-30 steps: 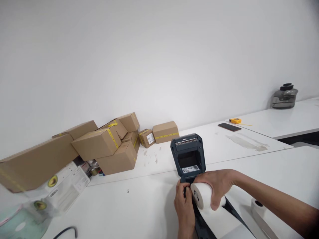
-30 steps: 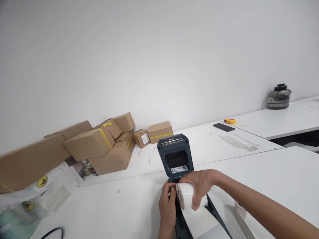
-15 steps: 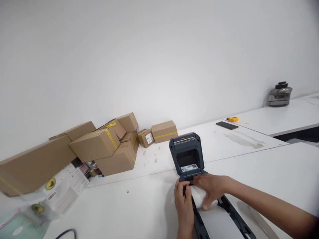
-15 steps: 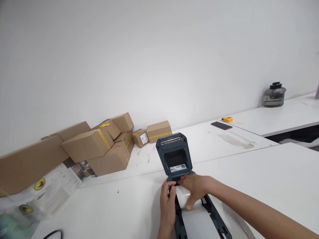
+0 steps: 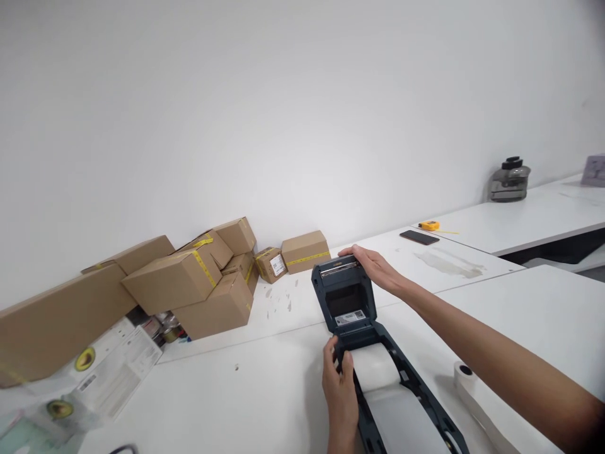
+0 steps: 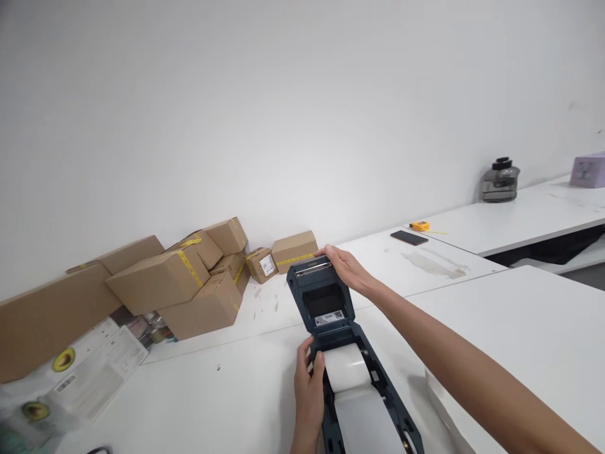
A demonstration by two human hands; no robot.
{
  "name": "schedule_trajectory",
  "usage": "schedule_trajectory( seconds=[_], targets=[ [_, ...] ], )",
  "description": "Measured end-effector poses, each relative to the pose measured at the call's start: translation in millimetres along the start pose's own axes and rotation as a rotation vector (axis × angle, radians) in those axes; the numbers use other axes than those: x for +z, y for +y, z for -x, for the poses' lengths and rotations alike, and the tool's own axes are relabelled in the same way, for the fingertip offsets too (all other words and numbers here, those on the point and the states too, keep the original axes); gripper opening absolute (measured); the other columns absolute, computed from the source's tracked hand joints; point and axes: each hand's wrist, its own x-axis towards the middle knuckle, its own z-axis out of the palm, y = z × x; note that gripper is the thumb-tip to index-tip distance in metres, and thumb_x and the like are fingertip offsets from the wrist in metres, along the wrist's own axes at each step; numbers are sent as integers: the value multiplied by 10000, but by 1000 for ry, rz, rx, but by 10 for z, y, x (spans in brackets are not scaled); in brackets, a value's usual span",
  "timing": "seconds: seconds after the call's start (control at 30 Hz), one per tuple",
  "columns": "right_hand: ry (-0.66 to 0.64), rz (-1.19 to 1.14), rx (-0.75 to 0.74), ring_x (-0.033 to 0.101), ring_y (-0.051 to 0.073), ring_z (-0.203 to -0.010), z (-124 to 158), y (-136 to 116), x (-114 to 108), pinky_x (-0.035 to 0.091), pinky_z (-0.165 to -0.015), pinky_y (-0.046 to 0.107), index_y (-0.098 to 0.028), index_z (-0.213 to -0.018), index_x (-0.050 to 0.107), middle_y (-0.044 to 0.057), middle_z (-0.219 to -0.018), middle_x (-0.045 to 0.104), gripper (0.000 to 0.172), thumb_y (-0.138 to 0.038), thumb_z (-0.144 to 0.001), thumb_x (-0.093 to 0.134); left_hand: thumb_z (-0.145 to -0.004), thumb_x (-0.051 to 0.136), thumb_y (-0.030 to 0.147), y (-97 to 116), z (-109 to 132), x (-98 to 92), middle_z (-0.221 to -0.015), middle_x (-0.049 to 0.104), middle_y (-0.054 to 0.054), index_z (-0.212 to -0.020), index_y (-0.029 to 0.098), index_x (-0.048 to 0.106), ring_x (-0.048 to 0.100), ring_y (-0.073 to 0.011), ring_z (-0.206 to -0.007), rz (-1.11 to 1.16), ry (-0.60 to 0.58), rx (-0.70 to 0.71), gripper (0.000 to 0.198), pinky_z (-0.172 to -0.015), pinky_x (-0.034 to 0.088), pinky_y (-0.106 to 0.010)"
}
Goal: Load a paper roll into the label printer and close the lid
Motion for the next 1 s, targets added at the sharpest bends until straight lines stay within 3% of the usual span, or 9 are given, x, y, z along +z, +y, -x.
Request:
schedule_trajectory(
  seconds=[0.13,0.23,0.37,0.47,0.57,0.67,0.8,1.0],
  targets=[
    [41,-94,-31,556,266,-1199,429,-24,-47,399,-1050,423,-237,-1015,707,40,-1269,656,415,-561,-934,461,-945,367,581,23,53,-41,-1598,282,-141,-1513,230,226,477,-235,-1339,111,179,58,682,-1070,407,-329],
    [-28,-194,-13,466,293,-1328,1034,20,-103,365,-1101,453,-303,-1165,668,30,-1381,591,343,-492,-900,562,-951,305,614,160,164,-147,-1604,274,-114,-1503,239,251,385,-218,-1412,190,233,106,670,-1134,347,-328],
    [-90,-151,89,232,317,-1480,1864,181,-29,187,-1203,530,-344,-1227,672,4,-1513,465,385,-513,-923,506,-919,420,614,368,476,-250,-1610,290,-33,-1472,292,357,247,-221,-1485,211,147,20,643,-1206,233,-341],
    [-4,-135,239,152,313,-1506,2275,309,110,128,-1224,547,-375,-1230,677,-58,-1562,385,430,-575,-930,443,-877,523,603,388,762,-194,-1624,260,-14,-1496,315,326,209,-244,-1499,258,44,-111,712,-1189,283,-342],
    [112,-164,390,129,316,-1512,2469,416,207,173,-1218,545,-456,-1418,472,-126,-1614,246,561,-614,-881,510,-839,594,597,304,971,-88,-1621,261,-59,-1533,288,231,282,-269,-1473,328,-16,-233,843,-1115,399,-315],
    [181,-233,536,164,330,-1503,2541,513,234,216,-1205,543,-434,-1529,252,-72,-1639,193,821,-641,-812,595,-824,630,582,211,1066,-37,-1632,220,-77,-1537,280,194,290,-248,-1471,385,-2,-283,889,-1082,424,-274],
    [93,-421,657,312,325,-1455,2611,631,252,317,-1174,495,-334,-1534,308,17,-1595,334,829,-658,-819,573,-790,679,570,138,1091,-42,-1566,361,-124,-1533,240,204,426,-261,-1395,434,16,-321,941,-1038,463,-285],
    [150,-489,534,381,352,-1414,2663,768,362,333,-1155,519,-315,-1477,435,46,-1507,484,779,-645,-795,620,-745,667,650,56,1058,-23,-1408,564,-140,-1409,186,450,565,-282,-1261,351,2,-198,839,-968,507,-310]
  ],
)
